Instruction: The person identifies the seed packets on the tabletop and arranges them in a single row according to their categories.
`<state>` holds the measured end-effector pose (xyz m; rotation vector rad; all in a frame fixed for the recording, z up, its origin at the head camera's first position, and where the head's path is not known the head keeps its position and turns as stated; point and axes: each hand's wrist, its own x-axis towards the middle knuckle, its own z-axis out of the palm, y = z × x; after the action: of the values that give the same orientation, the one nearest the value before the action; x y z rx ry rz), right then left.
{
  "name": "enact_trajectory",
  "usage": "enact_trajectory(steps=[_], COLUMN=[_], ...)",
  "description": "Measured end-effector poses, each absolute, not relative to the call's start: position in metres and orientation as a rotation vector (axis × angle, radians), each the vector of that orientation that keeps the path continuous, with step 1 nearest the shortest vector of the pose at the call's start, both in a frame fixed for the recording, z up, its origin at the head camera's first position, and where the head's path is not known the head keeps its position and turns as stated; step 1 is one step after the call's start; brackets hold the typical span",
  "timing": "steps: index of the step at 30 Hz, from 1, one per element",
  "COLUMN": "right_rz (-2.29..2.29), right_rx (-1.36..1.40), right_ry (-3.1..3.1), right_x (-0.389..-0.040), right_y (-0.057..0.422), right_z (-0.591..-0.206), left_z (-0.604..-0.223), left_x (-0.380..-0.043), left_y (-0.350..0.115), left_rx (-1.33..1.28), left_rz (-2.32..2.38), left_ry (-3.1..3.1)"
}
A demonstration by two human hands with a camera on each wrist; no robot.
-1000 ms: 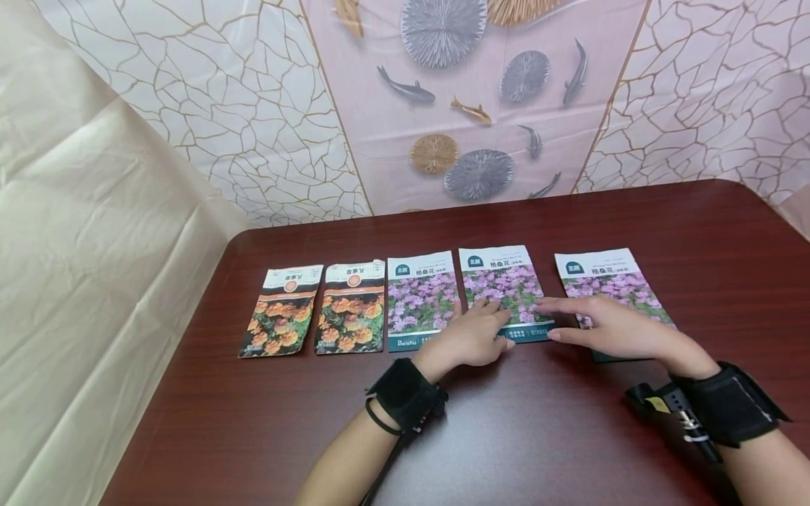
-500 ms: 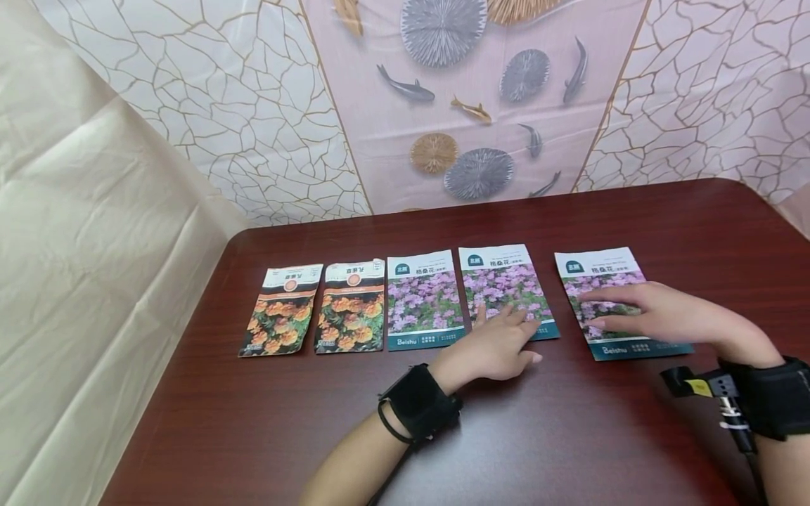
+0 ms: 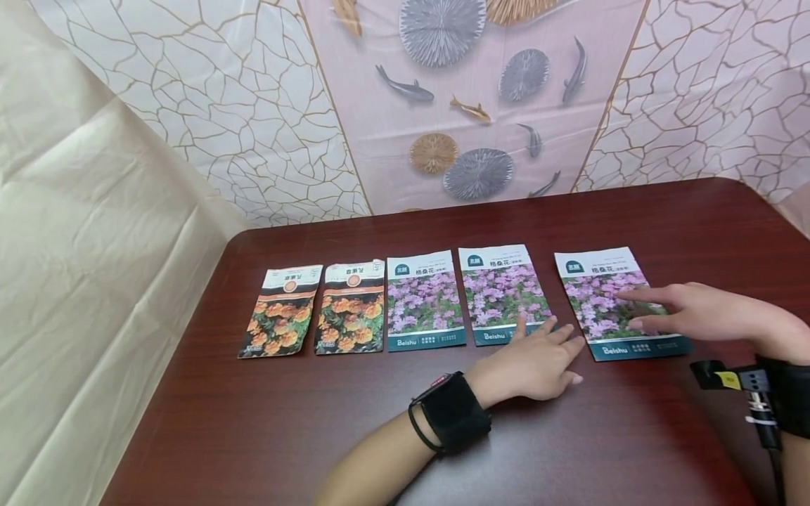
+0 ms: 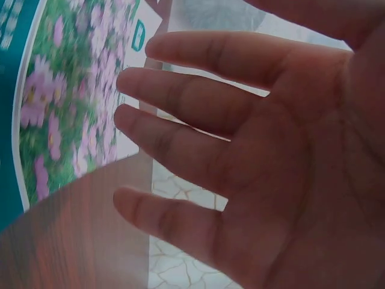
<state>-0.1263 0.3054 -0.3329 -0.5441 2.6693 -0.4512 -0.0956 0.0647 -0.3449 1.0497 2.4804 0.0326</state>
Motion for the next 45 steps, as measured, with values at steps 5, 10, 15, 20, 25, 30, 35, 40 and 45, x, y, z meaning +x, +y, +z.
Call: enact_trajectory(steps=[5,10,15,20,25,30,35,40,45], right_rz=[-0.441,-0.435,-0.398,-0.406,-0.408,-0.436,-0.478,-0.476,-0.466], right_rx=[-0.502,-0.487,-0.497,-0.505,-0.502,-0.516,-0.528,-0.548,-0.544], right_ry=[2.598,2.559,2.558,2.544,2.553,2.572,2.601,2.629,2.652], right_x=[-0.128,-0.130,-0.130,-0.130,-0.130,-0.131,-0.132,-0.133,-0.134], right_y=[0.312,0.315,0.316,0.315,0.314,0.312,0.308,0.305,0.301], right_z=[-0.336,-0.338,-0.340,-0.341,-0.341,-0.342,-0.344,-0.346,-0.347], left_z=[-0.345,-0.347,-0.348,-0.349,-0.351,-0.352,-0.352,-0.352,-0.352], left_x=[-0.090,-0.087,-0.085,-0.084,-0.085,-0.088,-0.091,-0.093,-0.094], left_y=[0.079,0.087,0.093,0.096,0.096,0.093,0.091,0.090,0.090], left_rx=[1.087,1.090,1.062,1.041,1.042,1.031,1.013,0.994,0.973], left_rz=[-0.073,-0.125,-0.135,-0.164,-0.156,-0.142,-0.106,-0.093,-0.075], left_ry=[2.471,2.455,2.427,2.416,2.429,2.454,2.480,2.490,2.488])
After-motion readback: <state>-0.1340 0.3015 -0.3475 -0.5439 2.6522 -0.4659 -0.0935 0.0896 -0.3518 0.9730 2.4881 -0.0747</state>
